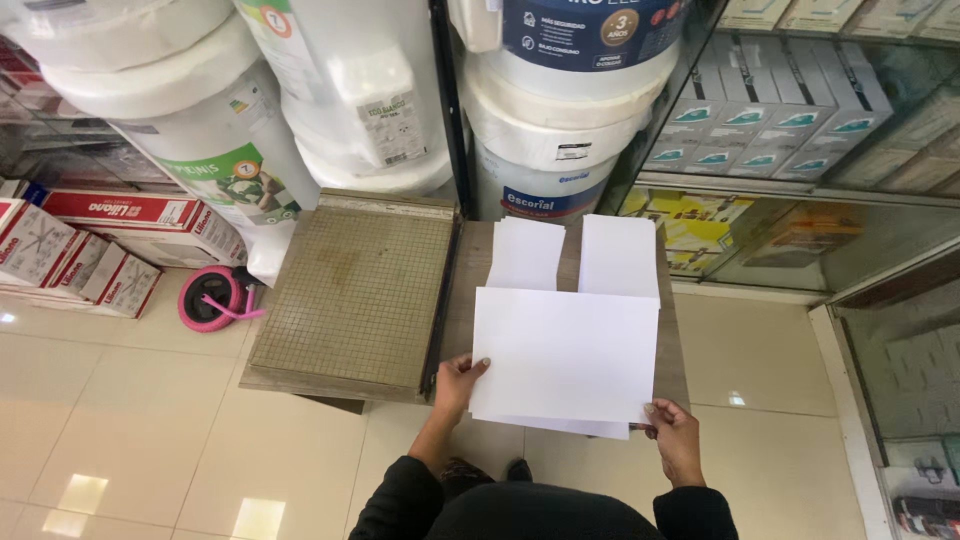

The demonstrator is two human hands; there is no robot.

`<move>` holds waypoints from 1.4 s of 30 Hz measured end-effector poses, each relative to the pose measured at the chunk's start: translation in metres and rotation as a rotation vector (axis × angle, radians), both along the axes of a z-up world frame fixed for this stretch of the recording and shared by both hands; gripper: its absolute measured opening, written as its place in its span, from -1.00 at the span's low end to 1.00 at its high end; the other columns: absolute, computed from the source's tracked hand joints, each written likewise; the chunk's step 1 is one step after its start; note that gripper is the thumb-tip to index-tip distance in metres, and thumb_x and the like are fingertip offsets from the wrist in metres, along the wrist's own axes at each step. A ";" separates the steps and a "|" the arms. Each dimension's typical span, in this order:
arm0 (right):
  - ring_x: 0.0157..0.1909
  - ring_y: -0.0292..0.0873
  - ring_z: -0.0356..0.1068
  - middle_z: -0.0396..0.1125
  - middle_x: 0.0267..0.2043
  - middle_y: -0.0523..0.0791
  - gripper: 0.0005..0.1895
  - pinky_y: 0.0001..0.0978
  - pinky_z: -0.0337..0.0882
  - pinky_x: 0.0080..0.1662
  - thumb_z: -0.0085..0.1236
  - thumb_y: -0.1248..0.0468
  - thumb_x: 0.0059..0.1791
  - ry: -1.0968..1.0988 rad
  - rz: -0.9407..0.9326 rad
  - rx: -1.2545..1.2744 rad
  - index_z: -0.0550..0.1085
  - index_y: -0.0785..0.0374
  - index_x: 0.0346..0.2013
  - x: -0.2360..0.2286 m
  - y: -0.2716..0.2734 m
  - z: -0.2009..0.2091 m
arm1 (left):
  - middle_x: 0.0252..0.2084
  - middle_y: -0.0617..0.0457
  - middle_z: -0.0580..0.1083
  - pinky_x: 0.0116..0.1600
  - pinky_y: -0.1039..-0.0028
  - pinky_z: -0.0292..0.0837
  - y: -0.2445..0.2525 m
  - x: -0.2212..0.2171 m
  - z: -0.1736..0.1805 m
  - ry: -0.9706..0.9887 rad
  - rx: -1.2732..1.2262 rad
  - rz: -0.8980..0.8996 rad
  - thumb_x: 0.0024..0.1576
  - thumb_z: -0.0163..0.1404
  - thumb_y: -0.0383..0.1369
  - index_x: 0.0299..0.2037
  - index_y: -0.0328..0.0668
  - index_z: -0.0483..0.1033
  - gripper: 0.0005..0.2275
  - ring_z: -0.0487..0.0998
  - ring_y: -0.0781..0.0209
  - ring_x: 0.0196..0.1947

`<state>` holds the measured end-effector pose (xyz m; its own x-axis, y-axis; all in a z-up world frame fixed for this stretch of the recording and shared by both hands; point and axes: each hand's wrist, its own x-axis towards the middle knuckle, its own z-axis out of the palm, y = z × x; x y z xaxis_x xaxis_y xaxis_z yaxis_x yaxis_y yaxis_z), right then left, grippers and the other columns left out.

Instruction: The person repeatedly places white sheets of paper on a paper cutter, aligns them, and cuts them in half using the cutter's blade. The cut pieces are stacked on the table. The person handles the paper one at a time throughout the clip.

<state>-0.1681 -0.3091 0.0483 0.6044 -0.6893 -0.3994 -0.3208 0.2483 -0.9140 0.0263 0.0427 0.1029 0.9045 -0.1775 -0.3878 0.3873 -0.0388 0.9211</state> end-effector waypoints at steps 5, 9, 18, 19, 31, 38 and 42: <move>-0.26 0.06 0.51 0.48 -0.05 0.08 -0.73 -0.24 0.42 -0.23 0.17 0.45 0.12 0.065 0.080 -0.026 0.52 0.45 0.12 0.052 0.043 0.027 | -0.21 0.09 0.59 -0.02 0.43 0.47 0.041 0.036 0.012 0.006 -0.073 0.172 0.20 0.21 -0.33 -0.10 -0.27 0.66 -0.82 0.53 0.30 -0.19; -0.38 0.02 0.50 0.45 -0.31 0.05 -0.82 -0.35 0.30 -0.37 0.24 0.44 0.08 -0.067 0.136 -0.052 0.54 0.45 -0.03 0.105 0.084 0.013 | -0.02 -0.09 0.66 -0.03 0.40 0.61 0.091 0.078 0.002 0.109 -0.173 0.294 0.26 0.08 -0.32 0.16 -0.38 0.61 -0.67 0.65 0.16 -0.11; -0.32 0.01 0.52 0.51 -0.10 -0.01 -0.76 -0.35 0.26 -0.35 0.14 0.38 0.13 0.009 0.138 -0.041 0.57 0.30 0.09 0.232 0.241 0.043 | 0.00 0.03 0.63 0.21 0.44 0.50 0.241 0.200 -0.048 0.067 -0.081 0.352 0.27 0.11 -0.32 0.12 -0.27 0.66 -0.72 0.59 0.23 0.02; -0.32 0.01 0.52 0.51 -0.10 -0.01 -0.76 -0.35 0.26 -0.35 0.14 0.38 0.13 0.020 0.127 -0.039 0.57 0.30 0.09 0.239 0.258 0.049 | 0.00 0.03 0.63 0.21 0.44 0.50 0.260 0.214 -0.057 0.078 -0.079 0.342 0.27 0.11 -0.32 0.12 -0.27 0.66 -0.72 0.59 0.23 0.02; -0.16 -0.05 0.51 0.52 -0.09 0.11 -0.68 -0.29 0.39 -0.19 0.08 0.20 0.23 0.106 0.034 -0.054 0.51 0.32 0.21 0.288 0.340 0.055 | -0.14 -0.11 0.57 -0.03 0.28 0.56 0.386 0.343 -0.055 -0.115 0.057 0.364 0.31 0.13 -0.36 0.19 -0.22 0.62 -0.73 0.45 0.23 -0.19; 0.09 0.08 0.48 0.51 0.07 0.13 -0.66 -0.12 0.42 0.01 0.05 0.16 0.25 0.278 0.133 -0.157 0.53 0.29 0.22 0.335 0.321 0.004 | -0.10 -0.18 0.56 0.04 0.24 0.50 0.361 0.384 -0.080 -0.073 0.155 0.210 0.32 0.12 -0.39 0.21 -0.25 0.60 -0.72 0.49 0.14 -0.10; 0.25 0.09 0.47 0.50 0.16 0.04 -0.61 -0.06 0.46 0.13 0.09 0.10 0.22 0.432 0.221 -0.294 0.51 0.16 0.31 0.364 0.294 -0.017 | -0.12 -0.21 0.59 0.04 0.23 0.49 0.334 0.392 -0.097 -0.069 0.203 0.129 0.32 0.14 -0.33 0.16 -0.27 0.64 -0.74 0.47 0.15 -0.09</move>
<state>0.1957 -0.0150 0.0310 0.5709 -0.6848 -0.4530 -0.6967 -0.1120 -0.7086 0.4182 0.3771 0.0058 0.9403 0.0164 -0.3399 0.3372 -0.1800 0.9241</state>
